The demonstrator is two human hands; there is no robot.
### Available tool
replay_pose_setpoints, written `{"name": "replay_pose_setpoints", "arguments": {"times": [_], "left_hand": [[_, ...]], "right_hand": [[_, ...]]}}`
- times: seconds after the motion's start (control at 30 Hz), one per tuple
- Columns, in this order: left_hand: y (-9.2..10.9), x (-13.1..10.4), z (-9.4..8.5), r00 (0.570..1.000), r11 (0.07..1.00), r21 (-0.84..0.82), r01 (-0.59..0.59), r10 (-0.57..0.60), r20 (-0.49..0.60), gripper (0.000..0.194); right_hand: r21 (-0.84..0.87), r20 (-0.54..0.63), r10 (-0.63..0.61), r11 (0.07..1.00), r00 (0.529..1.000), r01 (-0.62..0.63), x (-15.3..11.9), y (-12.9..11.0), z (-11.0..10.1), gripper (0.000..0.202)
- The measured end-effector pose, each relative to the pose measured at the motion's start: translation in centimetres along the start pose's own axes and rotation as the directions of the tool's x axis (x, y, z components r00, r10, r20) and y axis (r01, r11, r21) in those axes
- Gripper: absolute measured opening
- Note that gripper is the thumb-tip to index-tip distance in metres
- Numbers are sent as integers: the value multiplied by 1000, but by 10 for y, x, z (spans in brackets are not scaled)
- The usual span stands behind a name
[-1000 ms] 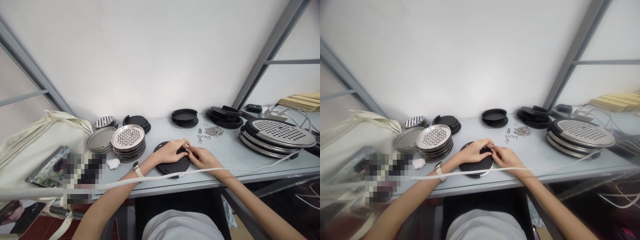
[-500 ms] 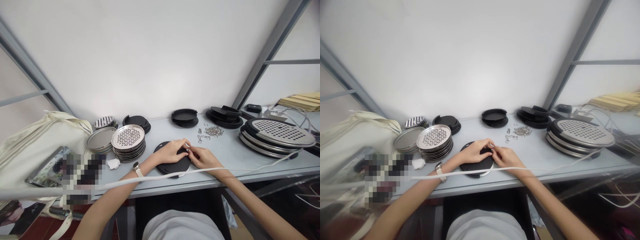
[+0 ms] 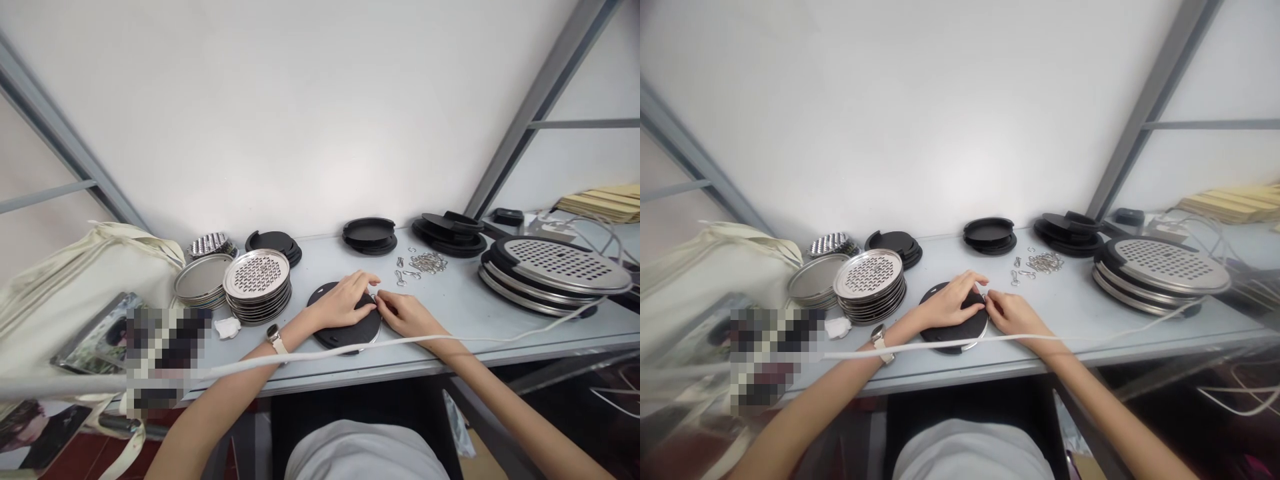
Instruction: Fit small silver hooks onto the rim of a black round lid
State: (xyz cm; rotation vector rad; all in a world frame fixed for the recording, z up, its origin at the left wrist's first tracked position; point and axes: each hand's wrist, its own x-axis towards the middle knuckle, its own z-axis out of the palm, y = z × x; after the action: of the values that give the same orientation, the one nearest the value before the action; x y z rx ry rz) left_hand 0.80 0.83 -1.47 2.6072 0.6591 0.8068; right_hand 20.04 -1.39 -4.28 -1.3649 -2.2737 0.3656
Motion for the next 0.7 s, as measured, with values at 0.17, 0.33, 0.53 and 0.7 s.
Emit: {"name": "replay_pose_setpoints", "arguments": {"times": [0.17,0.33,0.53,0.7], "left_hand": [[1,0,0,1000,999,30,-23,22,11,39],[2,1,-1,1000,998,65,-23,22,15,44],[3,0,-2,999,999,49,-21,19,26,44],[2,0,0,999,1000,21,-7,6,52,45]], "right_hand": [[9,19,-12,1000,1000,12,-1,1,0,31],[14,-1,17,1000,1000,-16,0,2,1,32],[-4,34,-26,1000,999,26,0,0,-3,30],[0,8,-21,1000,1000,21,-1,-1,-3,29]]}}
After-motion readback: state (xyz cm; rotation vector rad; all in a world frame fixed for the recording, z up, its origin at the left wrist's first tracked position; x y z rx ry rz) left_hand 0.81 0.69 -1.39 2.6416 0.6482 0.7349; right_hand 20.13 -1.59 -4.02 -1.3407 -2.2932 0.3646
